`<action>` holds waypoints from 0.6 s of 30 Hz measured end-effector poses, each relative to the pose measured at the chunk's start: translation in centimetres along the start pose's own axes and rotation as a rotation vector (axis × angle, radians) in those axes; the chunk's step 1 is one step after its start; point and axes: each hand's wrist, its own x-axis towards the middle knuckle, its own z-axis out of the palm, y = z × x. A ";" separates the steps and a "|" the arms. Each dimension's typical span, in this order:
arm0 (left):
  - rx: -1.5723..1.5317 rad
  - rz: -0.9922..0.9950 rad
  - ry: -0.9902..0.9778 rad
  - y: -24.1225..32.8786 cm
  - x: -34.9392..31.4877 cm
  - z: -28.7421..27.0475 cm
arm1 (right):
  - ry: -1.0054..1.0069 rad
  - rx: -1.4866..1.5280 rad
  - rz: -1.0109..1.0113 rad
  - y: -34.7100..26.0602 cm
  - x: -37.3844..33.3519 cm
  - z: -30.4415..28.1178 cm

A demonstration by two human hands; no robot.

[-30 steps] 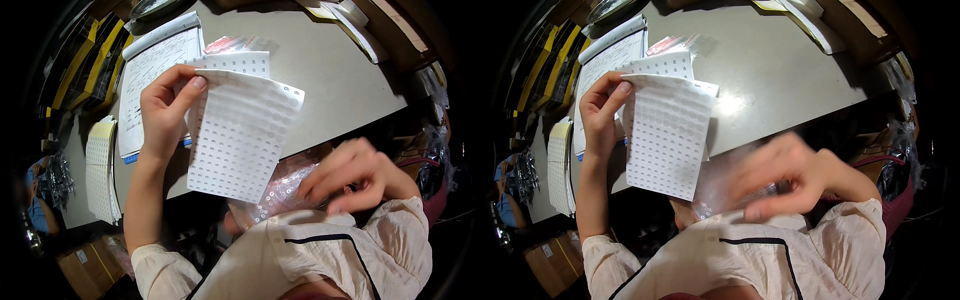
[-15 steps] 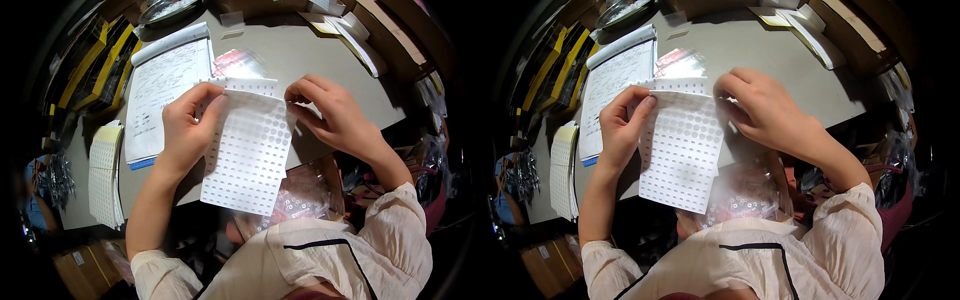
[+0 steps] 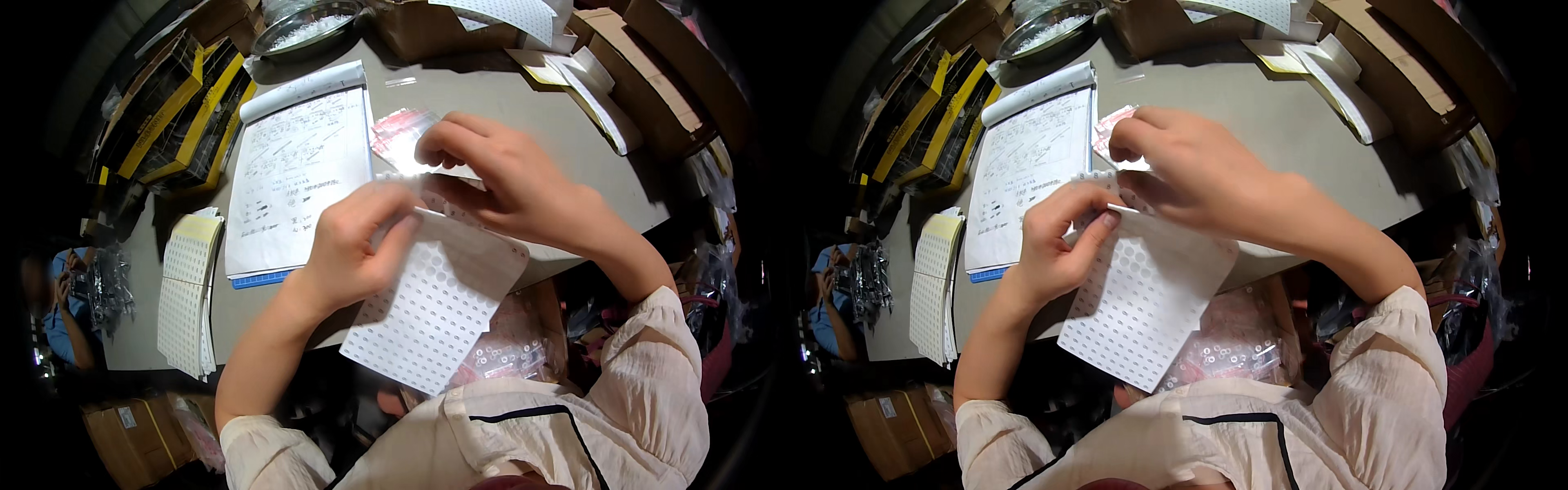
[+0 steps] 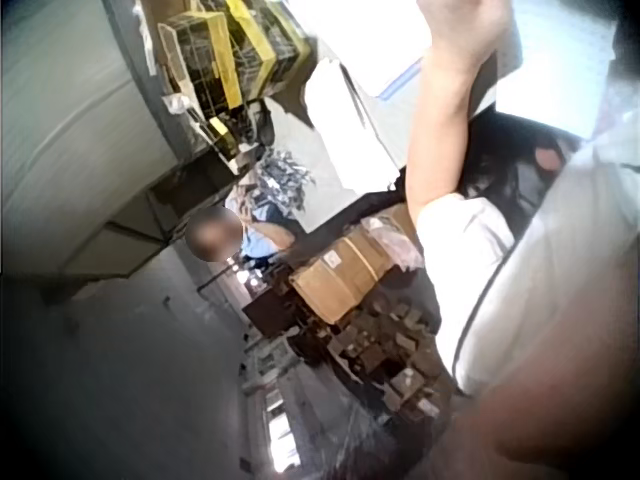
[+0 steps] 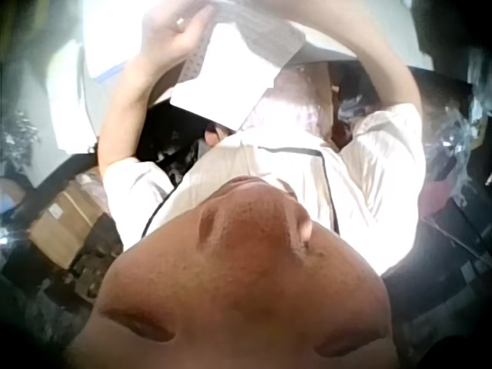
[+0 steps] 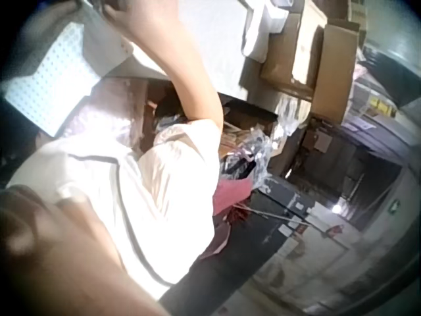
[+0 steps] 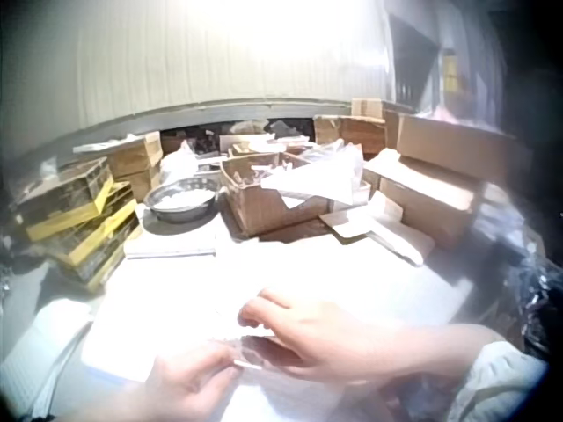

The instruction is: The person sits at a cluttered desk and repeatedly peels small, round stickers from a white backing sheet. They place the peeled stickers into small, clear plastic bags. The person handles the sticker sheets and bags by hand, occasionally adjusting the position of the items on the desk.

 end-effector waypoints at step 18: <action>-0.269 -0.489 -0.068 -1.0 0.3 0.4 | 0.009 0.084 0.515 20.3 5.2 -6.5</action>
